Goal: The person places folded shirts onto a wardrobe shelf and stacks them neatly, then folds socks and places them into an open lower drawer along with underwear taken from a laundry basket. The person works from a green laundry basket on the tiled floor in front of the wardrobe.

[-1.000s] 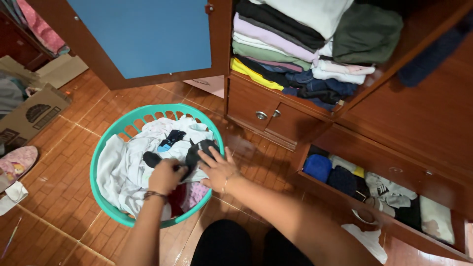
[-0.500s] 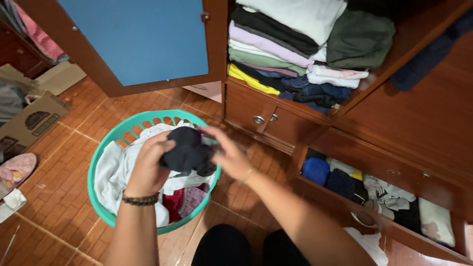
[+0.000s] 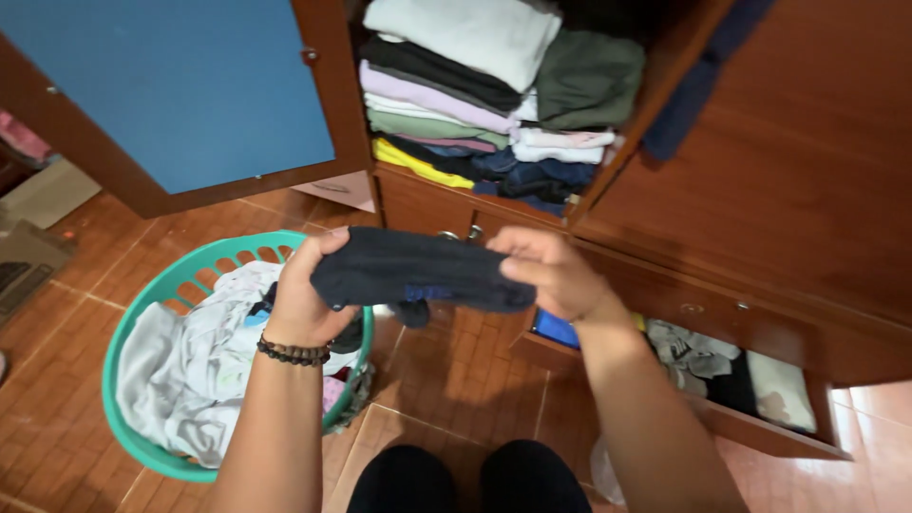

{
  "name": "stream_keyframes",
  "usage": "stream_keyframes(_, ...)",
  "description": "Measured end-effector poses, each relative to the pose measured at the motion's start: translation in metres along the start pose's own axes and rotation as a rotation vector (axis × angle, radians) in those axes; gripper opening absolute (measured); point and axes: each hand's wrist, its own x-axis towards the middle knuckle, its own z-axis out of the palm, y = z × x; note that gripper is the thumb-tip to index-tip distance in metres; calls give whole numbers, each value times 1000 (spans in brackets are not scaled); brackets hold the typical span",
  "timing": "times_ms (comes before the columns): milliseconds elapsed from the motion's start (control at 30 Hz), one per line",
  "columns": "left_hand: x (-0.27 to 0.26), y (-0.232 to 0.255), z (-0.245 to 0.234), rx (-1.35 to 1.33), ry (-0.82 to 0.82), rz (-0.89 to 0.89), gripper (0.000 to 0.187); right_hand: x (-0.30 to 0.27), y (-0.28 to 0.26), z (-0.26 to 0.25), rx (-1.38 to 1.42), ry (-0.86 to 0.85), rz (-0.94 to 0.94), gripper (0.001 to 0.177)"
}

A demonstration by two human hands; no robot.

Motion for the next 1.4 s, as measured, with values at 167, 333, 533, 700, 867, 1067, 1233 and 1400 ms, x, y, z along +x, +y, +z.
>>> stream_keyframes(167, 9, -27, 13, -61, -29, -40, 37, -41, -3, -32, 110, 29, -89, 24)
stream_keyframes(333, 16, -41, 25, -113, -268, -63, 41, -56, -48, 7, 278, 49, -231, 31)
stream_keyframes(533, 7, -43, 60, -124, -356, -12, 36, -82, -30, -41, 320, 153, -567, 10)
stream_keyframes(700, -9, -39, 99, 114, -344, 48, 29, -78, -62, 14, 205, 232, -404, 48)
stream_keyframes(867, -3, -54, 83, 248, -284, 143, 22, -76, -60, 22, 19, 283, -488, 47)
stream_keyframes(1067, 0, -69, 90, 610, -100, 308, 13, -80, -47, 17, -266, 551, -325, 30)
stream_keyframes(1233, 3, -86, 99, 1179, 44, 916, 11, -74, -50, 29, -551, 564, -344, 19)
stream_keyframes(1400, 6, -100, 107, 1058, 74, 680, 13, -62, -51, 51, -559, 586, -32, 25)
